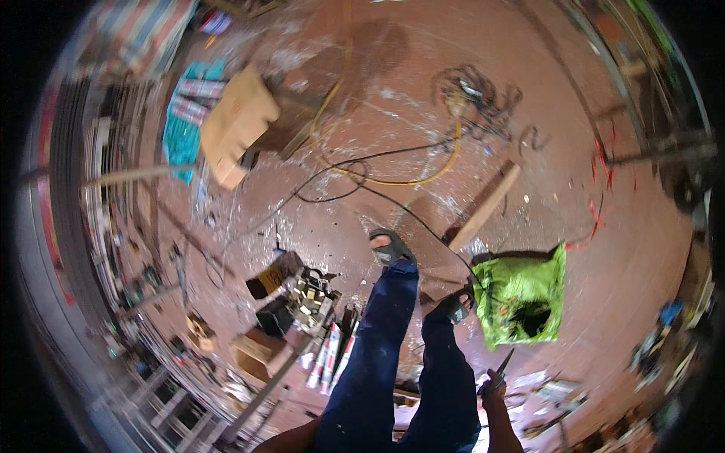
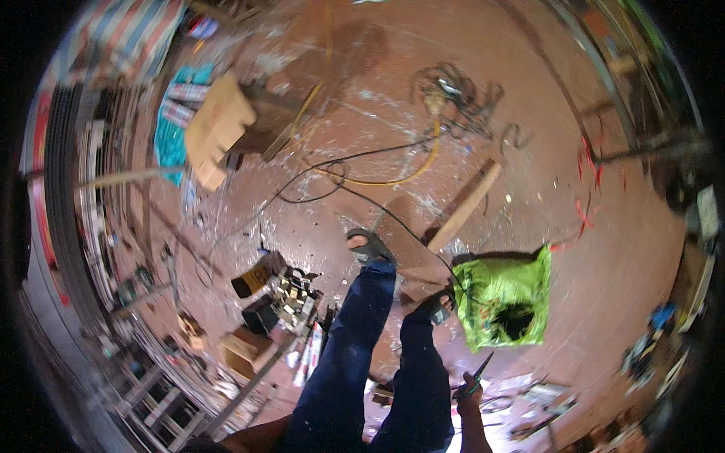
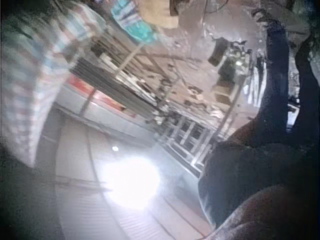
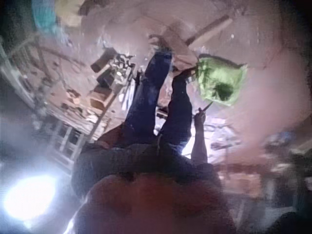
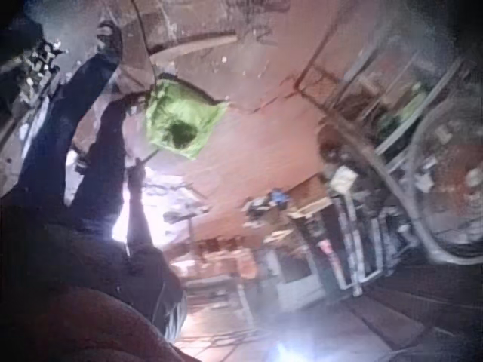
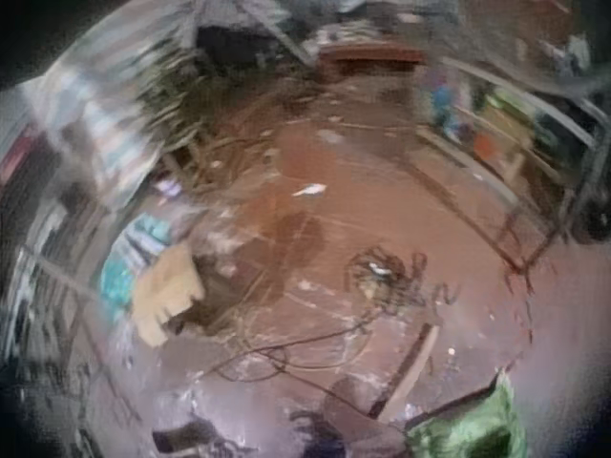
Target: The person sits on the floor and uses scissors to cut black cables from long packaged items. They repeatedly pick up packages, cut the cables, and place the cut pieces into a green bag.
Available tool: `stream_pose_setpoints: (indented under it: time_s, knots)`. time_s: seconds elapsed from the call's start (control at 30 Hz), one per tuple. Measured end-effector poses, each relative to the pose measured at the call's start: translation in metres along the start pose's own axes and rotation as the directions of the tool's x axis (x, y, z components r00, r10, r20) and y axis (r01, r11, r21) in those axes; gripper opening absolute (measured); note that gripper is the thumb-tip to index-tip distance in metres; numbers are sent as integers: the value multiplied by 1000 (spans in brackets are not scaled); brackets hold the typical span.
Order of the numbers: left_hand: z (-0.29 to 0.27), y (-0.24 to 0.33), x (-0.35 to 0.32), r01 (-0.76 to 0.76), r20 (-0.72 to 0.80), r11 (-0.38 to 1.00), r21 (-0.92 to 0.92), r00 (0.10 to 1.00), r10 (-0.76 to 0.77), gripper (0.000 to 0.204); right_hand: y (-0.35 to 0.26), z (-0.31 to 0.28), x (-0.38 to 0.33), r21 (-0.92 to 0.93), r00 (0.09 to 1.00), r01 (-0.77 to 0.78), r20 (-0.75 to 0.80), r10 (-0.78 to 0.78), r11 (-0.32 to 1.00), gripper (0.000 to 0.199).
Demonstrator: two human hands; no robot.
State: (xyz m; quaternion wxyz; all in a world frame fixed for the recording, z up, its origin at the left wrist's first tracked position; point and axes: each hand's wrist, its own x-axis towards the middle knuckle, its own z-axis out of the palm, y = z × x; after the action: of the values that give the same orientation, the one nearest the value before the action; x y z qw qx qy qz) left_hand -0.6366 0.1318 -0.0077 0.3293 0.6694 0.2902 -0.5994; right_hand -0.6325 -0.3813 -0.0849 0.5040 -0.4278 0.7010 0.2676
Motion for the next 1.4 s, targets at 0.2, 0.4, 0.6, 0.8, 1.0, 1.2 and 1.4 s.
stream_pose_setpoints:
  time_s: [0.2,0.4,0.6,0.8,1.0,1.2,1.4]
  knots:
    - [39,-1,5,-26,-68,907,-420,998,-3,43,-125,37,-52,-228,997,82,8,-82,970,31]
    - [52,-13,2,-83,-154,649,-757,987,-53,47,-248,224,-141,-477,882,469,205,-425,743,29]
    - [61,-10,2,-108,-136,151,-983,972,-192,51,-284,454,-225,-497,697,716,540,-471,490,24]
    - [11,47,-52,57,42,54,-997,969,-243,39,-282,600,-280,-400,300,862,897,-323,-311,31]
    - [-11,149,-24,-46,-8,-147,-988,969,-248,35,-289,753,-338,-164,239,718,971,18,-677,32]
    - [-106,152,-32,81,162,-440,-894,976,-149,32,-248,852,-451,-263,373,515,926,-63,-816,32]
    - [-191,158,-9,-20,84,-551,-834,983,-163,29,-110,1005,-518,-7,151,510,985,82,-860,28]
